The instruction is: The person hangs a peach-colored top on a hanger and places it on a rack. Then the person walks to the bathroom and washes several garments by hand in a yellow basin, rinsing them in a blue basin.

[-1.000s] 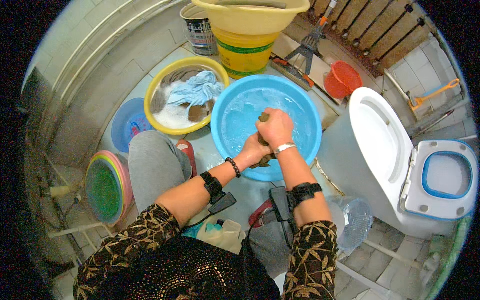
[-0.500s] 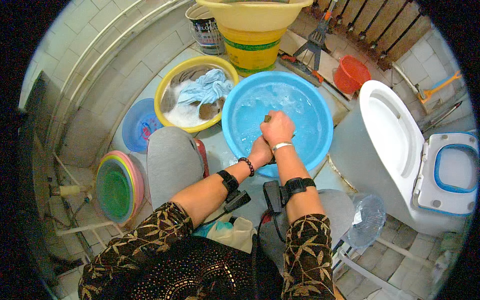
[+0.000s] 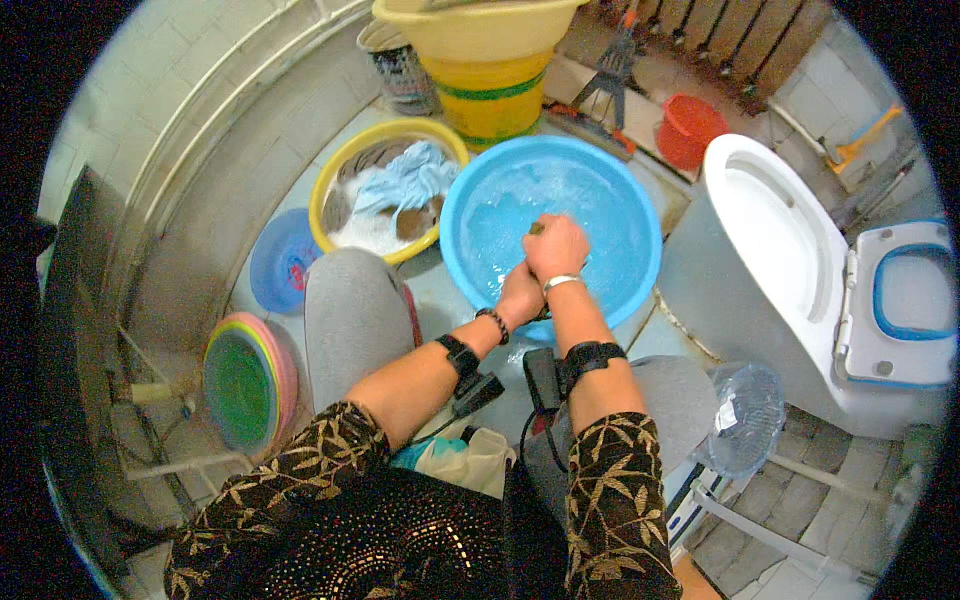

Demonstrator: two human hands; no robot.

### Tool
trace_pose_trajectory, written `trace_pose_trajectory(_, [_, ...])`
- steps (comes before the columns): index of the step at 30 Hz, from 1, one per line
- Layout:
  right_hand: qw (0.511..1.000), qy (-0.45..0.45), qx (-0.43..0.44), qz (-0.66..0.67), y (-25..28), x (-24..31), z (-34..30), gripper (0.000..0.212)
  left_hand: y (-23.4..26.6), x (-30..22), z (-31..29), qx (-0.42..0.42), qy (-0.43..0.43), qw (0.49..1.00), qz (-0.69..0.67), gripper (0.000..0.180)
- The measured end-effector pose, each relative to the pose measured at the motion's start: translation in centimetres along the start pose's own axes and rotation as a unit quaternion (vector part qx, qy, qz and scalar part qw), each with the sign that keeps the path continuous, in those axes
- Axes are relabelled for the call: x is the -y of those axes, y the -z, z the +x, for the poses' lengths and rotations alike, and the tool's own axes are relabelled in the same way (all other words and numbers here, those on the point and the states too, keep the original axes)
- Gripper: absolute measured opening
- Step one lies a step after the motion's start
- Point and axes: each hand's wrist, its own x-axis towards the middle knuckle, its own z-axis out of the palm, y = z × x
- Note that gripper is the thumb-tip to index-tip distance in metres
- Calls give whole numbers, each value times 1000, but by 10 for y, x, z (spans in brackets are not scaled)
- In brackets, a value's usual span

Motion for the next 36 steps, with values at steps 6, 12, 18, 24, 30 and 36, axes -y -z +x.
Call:
trace_pose_trajectory(6, [939,19,89,331,29,-21,34,33,28,-33,1,197,106,900,-373,46])
trace_pose_trajectory(12, [695,-75,78,711,44,-33,41,46,104,-101,11,150,110,854,-486,38])
trace_pose_trajectory(18, [731,-209,88,644,22,-49,39,34,272,-151,-25,47,8,830,-555,38])
trace_pose_trajectory(24, [765,-234,139,584,-12,-85,32,28,433,-109,-74,-99,-80,848,-515,38])
trace_pose_trajectory(30, [793,-263,191,516,-25,-90,6,26,491,58,-70,-303,87,778,-544,34])
trace_pose_trajectory(36, [821,-315,227,418,-35,-88,-5,23,500,166,-46,-386,185,758,-492,25])
